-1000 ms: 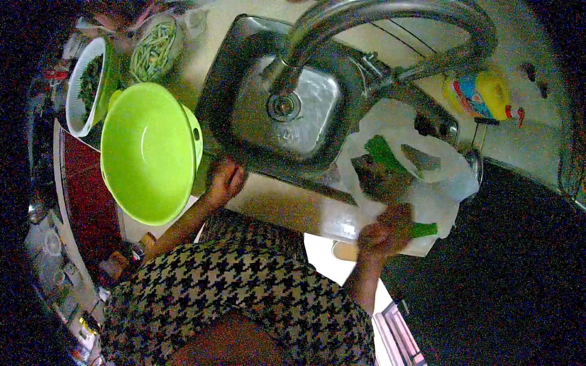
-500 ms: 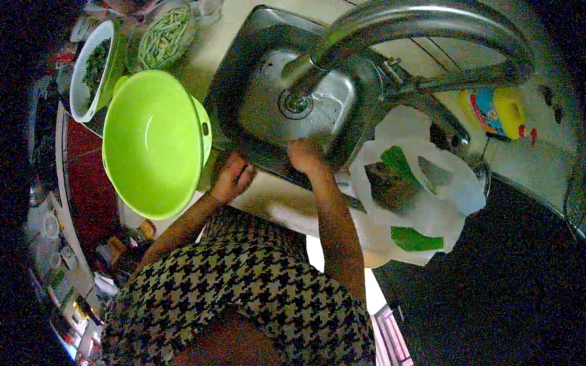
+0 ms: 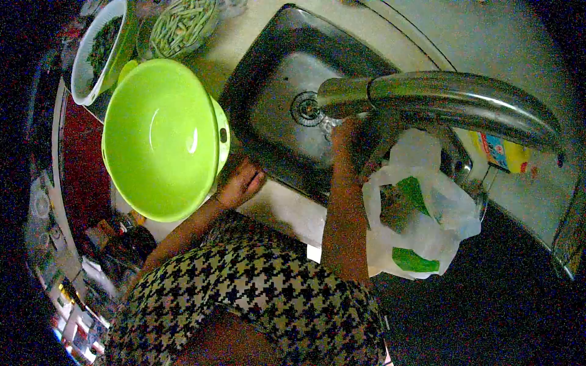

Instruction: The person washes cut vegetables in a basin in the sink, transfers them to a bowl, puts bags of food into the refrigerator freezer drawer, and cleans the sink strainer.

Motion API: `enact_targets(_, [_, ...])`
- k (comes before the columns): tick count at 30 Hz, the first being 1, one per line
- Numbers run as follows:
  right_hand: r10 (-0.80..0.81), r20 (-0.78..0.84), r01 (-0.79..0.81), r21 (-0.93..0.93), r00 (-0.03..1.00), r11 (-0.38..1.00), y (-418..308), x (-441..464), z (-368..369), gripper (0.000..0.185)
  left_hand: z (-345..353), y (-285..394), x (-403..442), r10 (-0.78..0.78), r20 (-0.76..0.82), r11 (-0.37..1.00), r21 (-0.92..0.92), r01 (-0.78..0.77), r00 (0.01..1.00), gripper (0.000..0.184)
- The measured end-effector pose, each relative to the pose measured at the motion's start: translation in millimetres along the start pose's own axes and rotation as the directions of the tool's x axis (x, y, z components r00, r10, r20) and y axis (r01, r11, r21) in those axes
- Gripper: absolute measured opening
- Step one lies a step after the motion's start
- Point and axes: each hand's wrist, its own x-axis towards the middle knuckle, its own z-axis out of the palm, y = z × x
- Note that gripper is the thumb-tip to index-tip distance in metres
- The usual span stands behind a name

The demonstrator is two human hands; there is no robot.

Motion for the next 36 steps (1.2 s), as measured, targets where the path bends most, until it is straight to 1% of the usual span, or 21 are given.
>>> enact_targets(2, [0.074, -0.006, -0.073, 0.073, 0.997, 0.995, 10, 10, 30, 0.049, 1, 0, 0, 0.008, 0.001, 1.000, 0.014, -0.008, 1.000, 0.011])
enact_targets(5, [-0.155, -0.103, 0.179, 0.303, 0.983, 0.936, 12, 28, 81, 0.046, 1, 3, 3, -0.007, 0.015, 1.000, 0.012, 0.007, 1.000, 0.012])
enact_targets(7, [-0.197, -0.061, 0.171, 0.775, 0.978, 0.609, -29, -1, 44, 0.044, 3, 1, -3, -0.030, 0.001, 0.999, -0.032, 0.030, 1.000, 0.013])
enact_targets(9, [-0.018, -0.148, 0.088, 0.486, 0.989, 0.870, -26, 50, 38, 0.042, 19, -12, -15, -0.172, 0.070, 0.962, -0.204, 0.183, 0.983, 0.015])
enact_targets(10, [0.200, -0.047, -0.139, 0.561, 0.979, 0.816, -35, 73, 4, 0.041, 20, -12, -15, -0.176, 0.083, 0.959, -0.213, 0.190, 0.981, 0.016])
enact_targets(11, [0.216, 0.000, -0.199, 0.386, 0.976, 0.901, -48, 74, -23, 0.040, 22, -11, -15, -0.179, 0.097, 0.955, -0.221, 0.196, 0.979, 0.017])
enact_targets(13, [0.237, 0.073, -0.241, 0.051, 0.969, 0.969, -65, 74, -52, 0.037, 8, -3, -8, -0.075, 0.068, 0.993, -0.087, 0.081, 0.995, 0.018])
enact_targets(14, [0.209, 0.078, -0.205, -0.054, 0.975, 0.977, -67, 75, -48, 0.036, 4, 3, -4, -0.052, 0.024, 0.997, -0.048, 0.053, 0.998, 0.018])
enact_targets(16, [0.070, 0.074, -0.055, -0.195, 0.995, 0.979, -66, 68, -34, 0.034, -2, 14, 2, -0.062, -0.024, 0.993, -0.107, 0.059, 0.998, 0.018])
enact_targets(17, [-0.079, 0.029, 0.083, -0.242, 0.996, 0.967, -64, 62, -24, 0.032, -2, 16, 2, -0.064, -0.043, 0.989, -0.137, 0.058, 0.997, 0.018])
enact_targets(19, [-0.381, -0.082, 0.335, -0.332, 0.921, 0.882, -71, 50, -7, 0.030, 8, 4, -5, -0.046, -0.048, 0.992, -0.115, 0.041, 0.998, 0.016])
enact_targets(20, [-0.492, -0.185, 0.415, -0.337, 0.851, 0.845, -81, 48, 2, 0.029, 13, -3, -8, -0.040, -0.049, 0.994, -0.106, 0.034, 0.998, 0.015])
enact_targets(23, [-0.670, -0.483, 0.564, -0.369, 0.563, 0.739, -117, 64, 48, 0.027, 21, -13, -19, -0.195, 0.105, 0.958, -0.193, 0.212, 0.975, 0.015])
enact_targets(25, [-0.746, -0.441, 0.680, -0.334, 0.499, 0.653, -147, 54, 52, 0.024, 19, -13, -18, -0.265, 0.199, 0.925, -0.223, 0.308, 0.943, 0.014])
enact_targets(27, [-0.710, -0.257, 0.688, -0.184, 0.656, 0.702, -158, 46, 42, 0.021, 16, -8, -17, -0.322, 0.254, 0.878, -0.279, 0.388, 0.912, 0.013])
enact_targets(28, [-0.607, -0.068, 0.602, -0.078, 0.792, 0.795, -161, 43, 32, 0.020, 13, -2, -15, -0.346, 0.259, 0.849, -0.322, 0.418, 0.902, 0.012])
enact_targets(29, [-0.479, 0.141, 0.484, -0.003, 0.867, 0.875, -161, 36, 22, 0.019, 13, -1, -15, -0.347, 0.279, 0.849, -0.312, 0.427, 0.895, 0.011])
enact_targets(30, [-0.582, -0.015, 0.581, -0.050, 0.813, 0.812, -143, 37, 26, 0.017, 12, 0, -15, -0.349, 0.298, 0.848, -0.303, 0.434, 0.889, 0.011])
enact_targets(32, [-0.741, -0.304, 0.720, -0.201, 0.599, 0.665, -86, 44, 34, 0.015, 17, -8, -17, -0.310, 0.312, 0.889, -0.241, 0.390, 0.898, 0.011])
enact_targets(35, [-0.535, -0.252, 0.591, 0.340, 0.807, 0.731, -68, 9, -31, 0.017, 23, -2, -20, -0.298, 0.181, 0.875, -0.341, 0.344, 0.937, 0.012])
enact_targets(36, [-0.470, -0.322, 0.551, 0.239, 0.822, 0.799, -60, 21, -29, 0.018, 23, 1, -19, -0.299, 0.141, 0.869, -0.367, 0.331, 0.944, 0.013])
